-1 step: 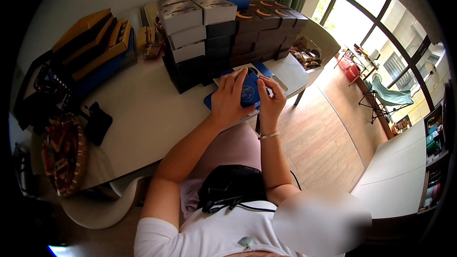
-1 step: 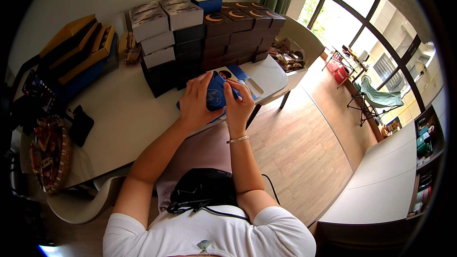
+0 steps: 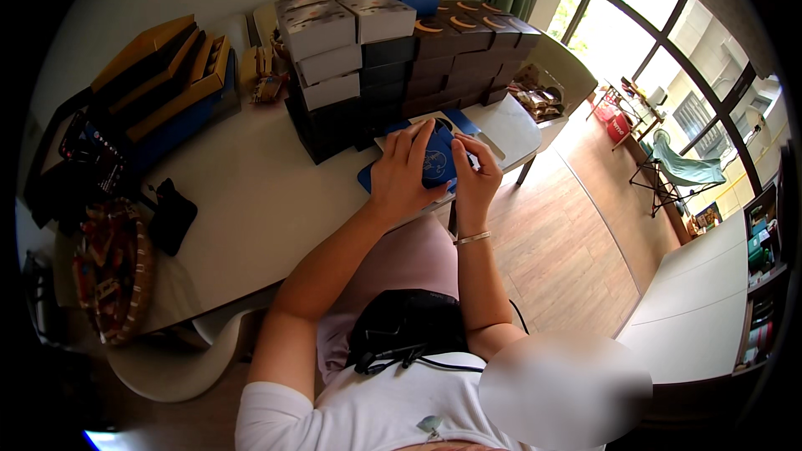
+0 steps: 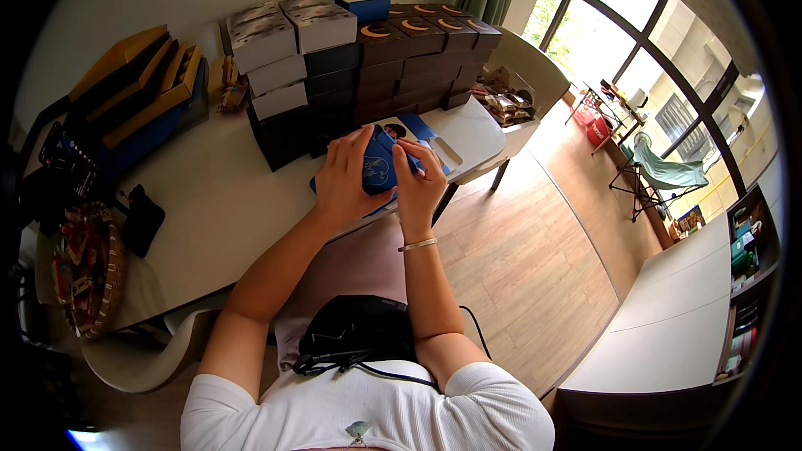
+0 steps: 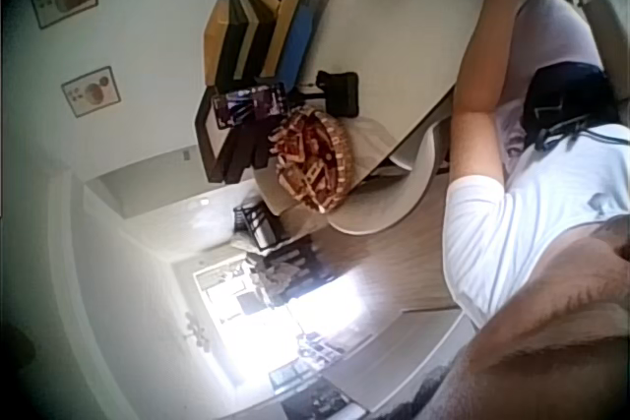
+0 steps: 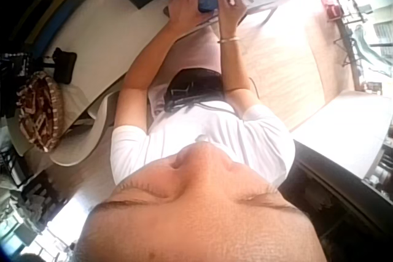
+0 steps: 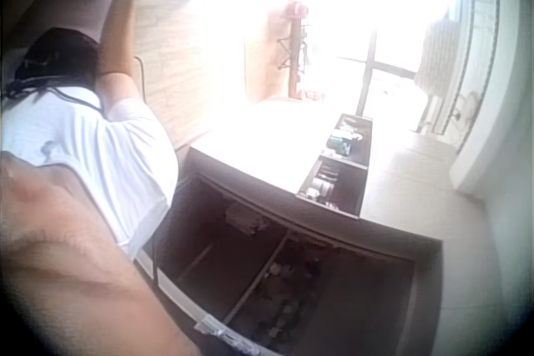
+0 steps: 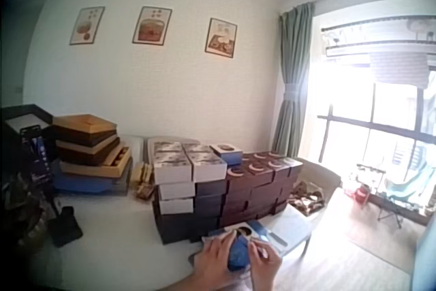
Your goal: The person assembles small cardboard boxes by folding the flaps and tucking them into slots to form a closed cube. They handle the boxes one at a time, picking them from a stack, folding the sides, and placing the finished boxes onto a growing pile.
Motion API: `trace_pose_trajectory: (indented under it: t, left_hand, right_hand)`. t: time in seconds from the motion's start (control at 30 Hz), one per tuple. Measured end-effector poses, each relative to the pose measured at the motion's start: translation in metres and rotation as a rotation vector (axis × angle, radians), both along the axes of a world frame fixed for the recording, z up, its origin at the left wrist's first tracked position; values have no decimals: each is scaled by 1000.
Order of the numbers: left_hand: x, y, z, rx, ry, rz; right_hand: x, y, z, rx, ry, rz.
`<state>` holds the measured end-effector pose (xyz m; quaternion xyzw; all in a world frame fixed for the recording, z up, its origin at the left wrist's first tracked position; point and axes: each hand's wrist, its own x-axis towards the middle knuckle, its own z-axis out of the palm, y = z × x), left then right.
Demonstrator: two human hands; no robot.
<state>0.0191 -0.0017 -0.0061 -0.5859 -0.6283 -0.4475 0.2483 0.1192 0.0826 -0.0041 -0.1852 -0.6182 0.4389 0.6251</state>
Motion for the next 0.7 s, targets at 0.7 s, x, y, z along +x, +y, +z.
trace_pose_trajectory:
  t: [0.7]
  left_hand:
    - [-11,4,-2,78,-423,-256]
  right_hand:
    - [10,3,-3,197,-141,225]
